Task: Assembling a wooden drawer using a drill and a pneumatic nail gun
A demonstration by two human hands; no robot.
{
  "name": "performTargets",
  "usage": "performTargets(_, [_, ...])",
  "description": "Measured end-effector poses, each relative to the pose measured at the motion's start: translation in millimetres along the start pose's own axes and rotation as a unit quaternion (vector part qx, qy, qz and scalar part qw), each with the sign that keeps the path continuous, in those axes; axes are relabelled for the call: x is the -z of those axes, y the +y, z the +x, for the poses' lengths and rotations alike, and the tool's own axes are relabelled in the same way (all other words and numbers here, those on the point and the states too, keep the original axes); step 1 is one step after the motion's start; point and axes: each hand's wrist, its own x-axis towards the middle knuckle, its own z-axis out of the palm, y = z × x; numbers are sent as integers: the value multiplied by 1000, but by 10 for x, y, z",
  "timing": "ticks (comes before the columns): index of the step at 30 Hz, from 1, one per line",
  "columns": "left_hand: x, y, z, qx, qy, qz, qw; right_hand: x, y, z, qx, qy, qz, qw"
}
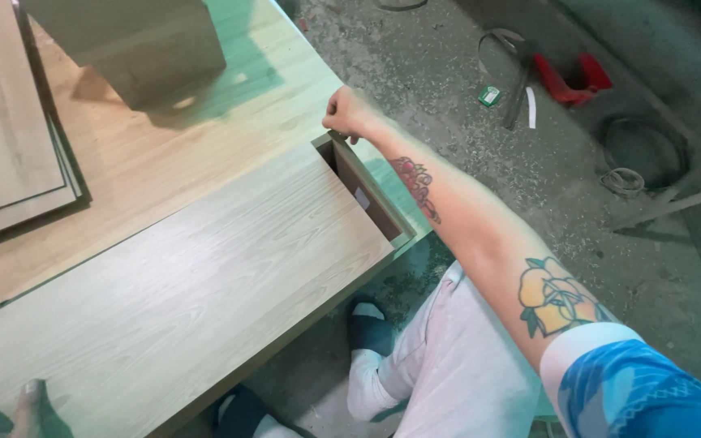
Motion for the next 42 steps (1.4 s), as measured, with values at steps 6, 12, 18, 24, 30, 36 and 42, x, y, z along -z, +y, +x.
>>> performTargets(6, [35,244,-288,-10,30,17,999,212,-85,-228,181,-61,-94,977])
performTargets(12, [204,568,-268,44,6,76,996,176,-51,-308,317,-15,-251,915])
performTargets(18, [389,846,-267,205,-57,175,961,-21,243,-256,403,89,-225,883])
performTargets(24, [933,1630,-320,199,-106,51,973,8,410,-109,165,157,214,950])
performTargets(30, [984,1783,-317,218,-114,32,969,166,125,-502,368,57,-177,911])
performTargets(36, [984,1747,-368,184,-101,24,977,90,99,-486,381,77,-295,873])
performTargets(42, [1036,1794,-368,170,-98,4,980,-105,55,-819,316,156,-288,891])
